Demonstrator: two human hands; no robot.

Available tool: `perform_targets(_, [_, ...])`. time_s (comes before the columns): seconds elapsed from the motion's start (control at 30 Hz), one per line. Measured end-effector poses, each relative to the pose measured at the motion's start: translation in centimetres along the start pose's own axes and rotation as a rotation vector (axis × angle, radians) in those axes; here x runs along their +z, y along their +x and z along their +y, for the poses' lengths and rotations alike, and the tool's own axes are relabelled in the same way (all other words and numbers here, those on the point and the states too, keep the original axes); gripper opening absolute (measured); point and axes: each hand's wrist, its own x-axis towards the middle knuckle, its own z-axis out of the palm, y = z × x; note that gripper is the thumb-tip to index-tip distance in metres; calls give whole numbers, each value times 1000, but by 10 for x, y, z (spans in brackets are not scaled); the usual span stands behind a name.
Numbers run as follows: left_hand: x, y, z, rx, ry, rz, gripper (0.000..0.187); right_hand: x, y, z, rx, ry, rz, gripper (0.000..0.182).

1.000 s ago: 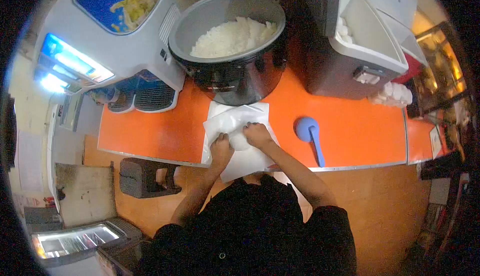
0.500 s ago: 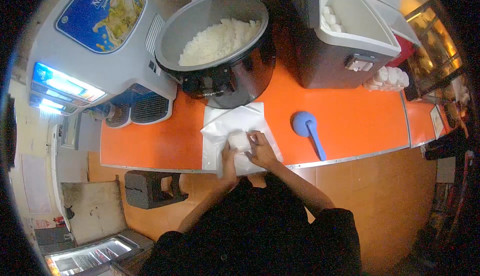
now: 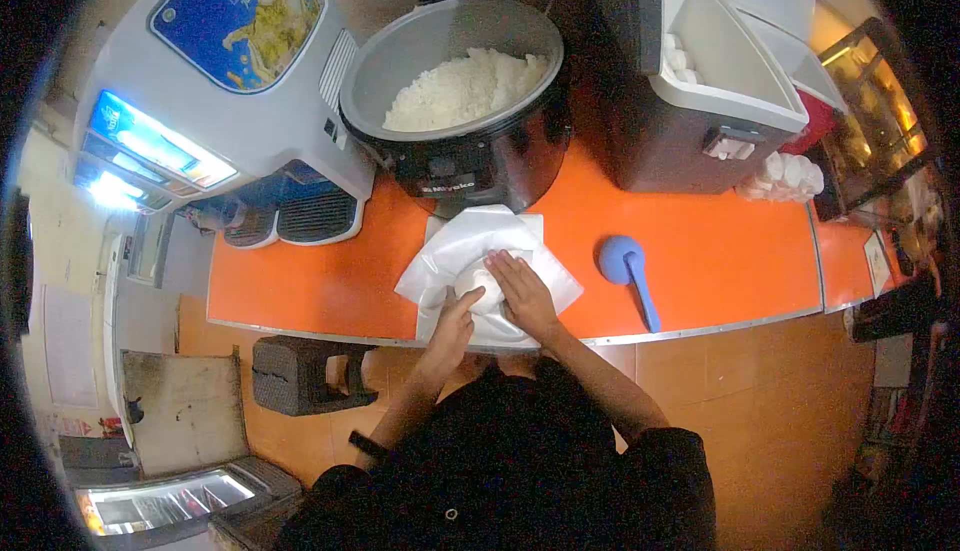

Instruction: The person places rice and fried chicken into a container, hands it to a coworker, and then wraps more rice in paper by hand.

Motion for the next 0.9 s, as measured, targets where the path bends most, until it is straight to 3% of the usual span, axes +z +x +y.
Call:
perform_targets(0.07, [4, -16, 18, -122, -61, -21, 52, -2, 1, -3, -22, -22, -12, 77])
perform_targets(0.17, [-31, -1, -5, -76, -3, -118, 48, -9, 5, -14, -59, -70, -22, 72])
perform_targets(0.27, [-24, -10, 13, -93, -71, -65, 44, -10, 10, -20, -83, -88, -16, 69])
perform_targets(0.37, [-24, -17, 15, -10, -217, 31, 47, -9, 17, -24, -121, -100, 11, 66])
perform_targets(0.47, [-11, -14, 18, 101, -66, 91, 50, -9, 21, -30, -175, -97, 31, 62])
perform_targets(0.57, [7, -19, 25, 103, -109, 109, 48, -8, 26, -39, -207, -79, 67, 59])
perform_targets(0.67, [-5, 5, 0, 238, -113, 108, 48, -2, 29, -45, -206, -40, 151, 58])
perform_targets(0.77, [-5, 10, 3, 176, -306, 183, 45, 1, 26, -54, -124, 88, 166, 59])
perform_targets(0.87, [-41, 16, -30, 954, 736, 98, 54, 6, 23, -63, 32, 301, 132, 62])
perform_targets(0.9, [-39, 14, -28, 964, 694, 112, 56, 3, 24, -69, 105, 395, 123, 62])
